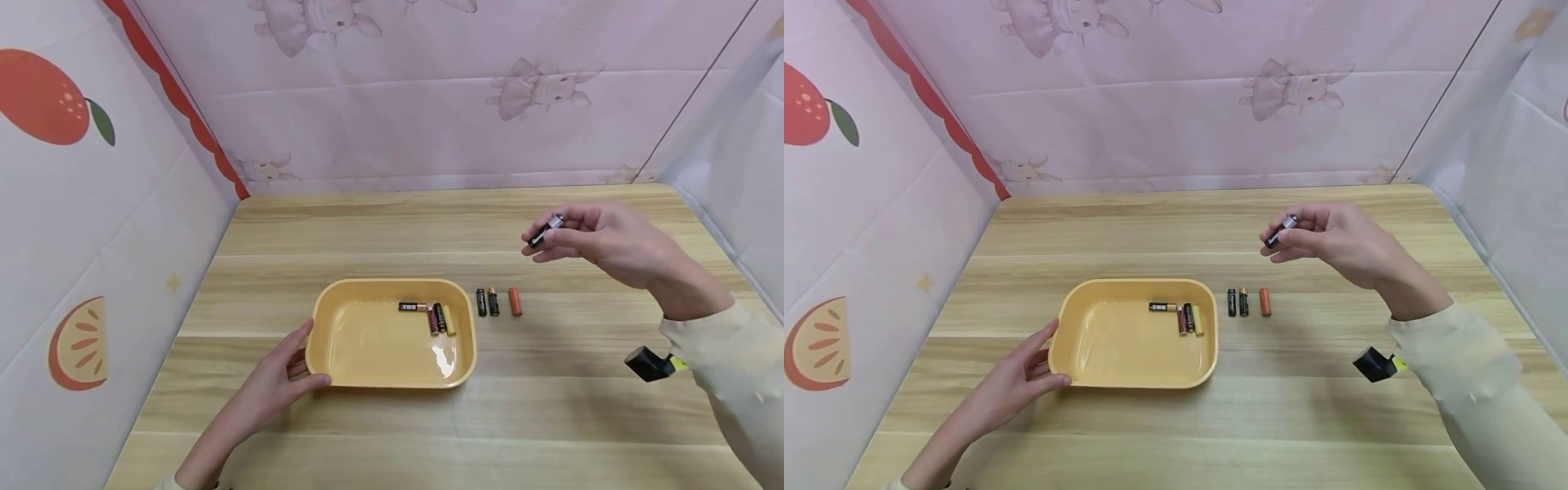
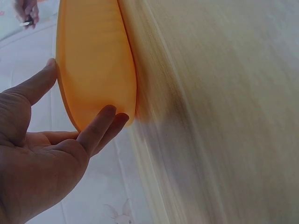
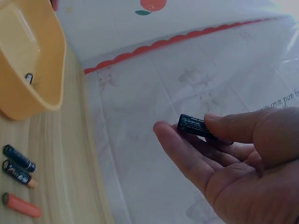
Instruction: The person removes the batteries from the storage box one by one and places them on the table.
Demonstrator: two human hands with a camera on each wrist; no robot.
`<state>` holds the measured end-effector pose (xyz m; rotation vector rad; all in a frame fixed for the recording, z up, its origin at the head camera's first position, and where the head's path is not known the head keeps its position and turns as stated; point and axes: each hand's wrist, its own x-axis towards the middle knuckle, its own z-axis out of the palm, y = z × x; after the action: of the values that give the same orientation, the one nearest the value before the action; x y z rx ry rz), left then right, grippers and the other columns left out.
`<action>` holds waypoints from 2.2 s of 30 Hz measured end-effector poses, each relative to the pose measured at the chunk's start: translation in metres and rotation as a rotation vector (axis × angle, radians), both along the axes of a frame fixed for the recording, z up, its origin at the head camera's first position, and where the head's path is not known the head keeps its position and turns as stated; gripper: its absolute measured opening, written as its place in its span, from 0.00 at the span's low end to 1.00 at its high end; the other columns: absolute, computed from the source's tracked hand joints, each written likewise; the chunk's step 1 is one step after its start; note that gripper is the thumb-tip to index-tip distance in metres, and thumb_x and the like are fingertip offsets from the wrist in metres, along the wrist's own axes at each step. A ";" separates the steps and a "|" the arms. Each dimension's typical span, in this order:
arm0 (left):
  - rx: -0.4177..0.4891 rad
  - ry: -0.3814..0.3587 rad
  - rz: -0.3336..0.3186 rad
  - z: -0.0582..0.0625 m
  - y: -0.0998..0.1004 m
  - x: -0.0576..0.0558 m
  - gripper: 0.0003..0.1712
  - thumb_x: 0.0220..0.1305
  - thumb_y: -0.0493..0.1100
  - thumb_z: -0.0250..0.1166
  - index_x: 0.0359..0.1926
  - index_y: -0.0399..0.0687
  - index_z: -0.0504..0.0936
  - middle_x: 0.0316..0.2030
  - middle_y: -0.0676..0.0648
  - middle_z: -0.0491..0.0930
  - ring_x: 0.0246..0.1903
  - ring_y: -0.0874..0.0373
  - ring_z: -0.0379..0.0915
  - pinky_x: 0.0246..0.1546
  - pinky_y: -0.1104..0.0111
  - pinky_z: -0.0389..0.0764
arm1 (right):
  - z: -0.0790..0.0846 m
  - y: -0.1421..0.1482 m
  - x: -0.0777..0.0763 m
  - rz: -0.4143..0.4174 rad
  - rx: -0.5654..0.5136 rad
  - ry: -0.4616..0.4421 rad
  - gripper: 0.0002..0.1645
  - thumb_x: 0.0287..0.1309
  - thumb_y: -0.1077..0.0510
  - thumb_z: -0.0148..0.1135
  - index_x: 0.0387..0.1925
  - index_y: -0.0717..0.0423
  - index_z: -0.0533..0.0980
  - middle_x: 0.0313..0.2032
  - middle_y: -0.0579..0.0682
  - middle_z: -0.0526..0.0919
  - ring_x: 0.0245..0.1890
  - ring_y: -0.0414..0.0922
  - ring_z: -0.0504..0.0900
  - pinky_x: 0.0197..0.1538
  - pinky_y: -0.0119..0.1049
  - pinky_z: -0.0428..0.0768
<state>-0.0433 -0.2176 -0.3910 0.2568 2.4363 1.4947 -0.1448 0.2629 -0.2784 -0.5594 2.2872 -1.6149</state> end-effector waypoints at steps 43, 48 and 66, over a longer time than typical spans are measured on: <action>-0.003 -0.007 0.003 0.000 -0.001 -0.003 0.56 0.62 0.35 0.75 0.80 0.31 0.48 0.74 0.26 0.56 0.62 0.37 0.75 0.55 0.66 0.84 | -0.128 0.003 -0.003 -0.231 0.375 -0.219 0.17 0.71 0.55 0.66 0.39 0.69 0.81 0.29 0.53 0.83 0.27 0.44 0.83 0.30 0.37 0.89; -0.005 -0.018 0.009 -0.001 -0.001 -0.004 0.56 0.62 0.35 0.75 0.80 0.32 0.48 0.75 0.27 0.56 0.63 0.37 0.74 0.56 0.67 0.83 | -0.132 0.000 -0.002 -0.250 0.434 -0.176 0.17 0.71 0.53 0.66 0.35 0.66 0.81 0.25 0.52 0.83 0.23 0.43 0.82 0.28 0.36 0.88; -0.044 -0.021 0.025 -0.001 -0.002 -0.004 0.57 0.61 0.38 0.77 0.81 0.34 0.49 0.75 0.28 0.56 0.63 0.37 0.73 0.57 0.66 0.82 | -0.135 -0.003 -0.006 -0.249 0.495 -0.134 0.18 0.72 0.52 0.65 0.39 0.67 0.81 0.24 0.52 0.83 0.21 0.43 0.82 0.25 0.37 0.87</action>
<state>-0.0473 -0.2192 -0.3919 0.2023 2.4618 1.4440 -0.1512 0.2604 -0.4133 -0.0487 2.5943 -1.0632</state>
